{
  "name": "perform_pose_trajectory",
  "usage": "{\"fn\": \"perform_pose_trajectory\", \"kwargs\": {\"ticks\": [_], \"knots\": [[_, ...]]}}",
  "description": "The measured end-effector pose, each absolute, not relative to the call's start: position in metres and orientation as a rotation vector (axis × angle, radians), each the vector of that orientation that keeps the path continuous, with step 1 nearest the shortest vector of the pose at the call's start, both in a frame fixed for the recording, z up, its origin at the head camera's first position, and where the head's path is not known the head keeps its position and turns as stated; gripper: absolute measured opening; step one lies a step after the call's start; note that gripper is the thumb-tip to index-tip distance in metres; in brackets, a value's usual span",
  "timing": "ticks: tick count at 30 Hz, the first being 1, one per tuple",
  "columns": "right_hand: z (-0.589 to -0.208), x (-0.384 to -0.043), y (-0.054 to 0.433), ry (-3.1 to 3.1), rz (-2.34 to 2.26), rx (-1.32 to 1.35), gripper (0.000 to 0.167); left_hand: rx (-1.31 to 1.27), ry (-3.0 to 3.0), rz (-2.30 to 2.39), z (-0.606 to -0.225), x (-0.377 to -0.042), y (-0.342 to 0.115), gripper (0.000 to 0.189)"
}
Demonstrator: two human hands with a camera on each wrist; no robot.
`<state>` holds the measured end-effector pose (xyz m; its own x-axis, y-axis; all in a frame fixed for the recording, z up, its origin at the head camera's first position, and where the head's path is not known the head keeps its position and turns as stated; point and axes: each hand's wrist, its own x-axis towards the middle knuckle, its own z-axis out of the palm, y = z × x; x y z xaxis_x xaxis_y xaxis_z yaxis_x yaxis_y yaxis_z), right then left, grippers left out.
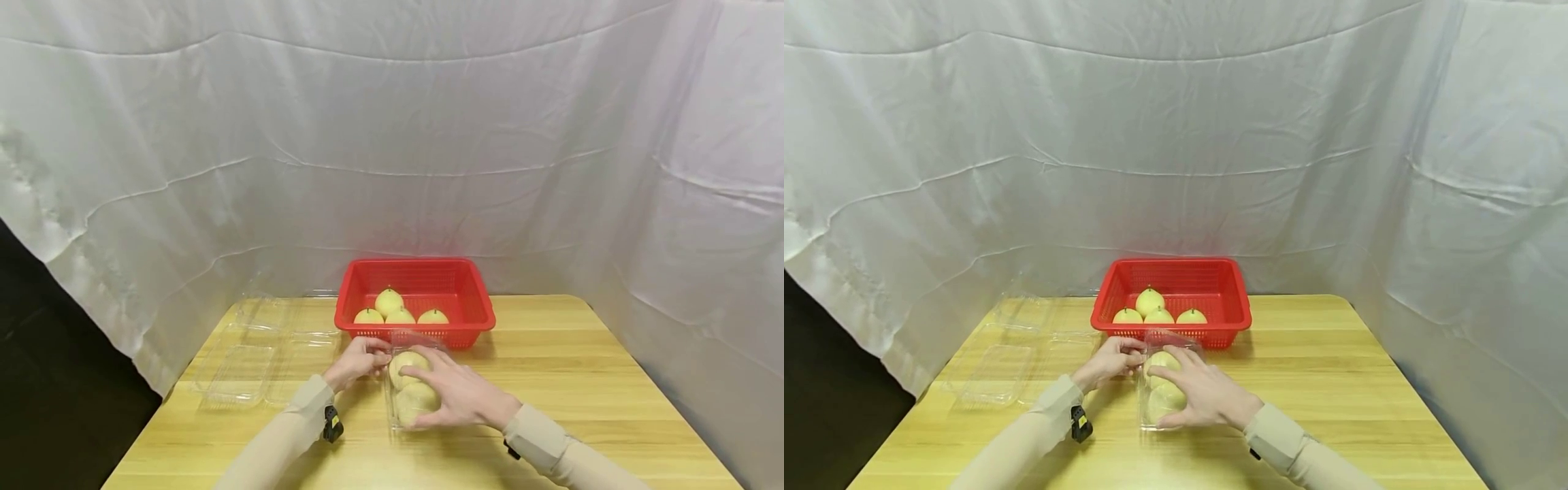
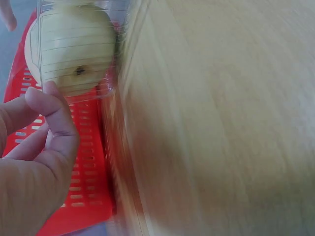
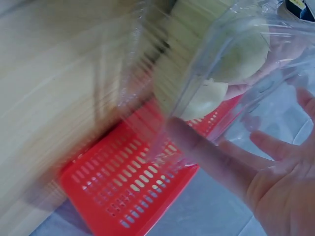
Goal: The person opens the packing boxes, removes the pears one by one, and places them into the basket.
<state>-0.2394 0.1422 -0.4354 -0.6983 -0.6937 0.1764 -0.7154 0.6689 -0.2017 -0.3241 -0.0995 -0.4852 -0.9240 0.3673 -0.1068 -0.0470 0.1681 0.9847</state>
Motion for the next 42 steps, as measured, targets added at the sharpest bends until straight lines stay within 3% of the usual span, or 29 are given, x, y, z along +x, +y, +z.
{"fn": "perform_pose_trajectory", "kwargs": {"ticks": [11,22,29,36,42], "knots": [[-0.439,-0.24,0.165,-2.582,0.488,1.171,0.078,0.329,2.151,1.799,-0.484,-0.326,-0.095,0.029],[-0.432,-0.249,0.194,-2.249,0.638,1.205,0.064,0.365,2.227,1.777,-0.485,-0.329,-0.09,0.025],[-0.433,-0.248,0.212,-2.199,0.653,1.16,0.068,0.294,2.221,1.752,-0.486,-0.327,-0.093,0.026],[-0.436,-0.246,0.235,-2.205,0.957,0.976,0.029,0.232,2.177,1.737,-0.483,-0.324,-0.098,0.029],[-0.441,-0.254,0.248,-2.226,1.368,0.654,0.018,0.221,2.171,1.739,-0.482,-0.322,-0.099,0.021]]}}
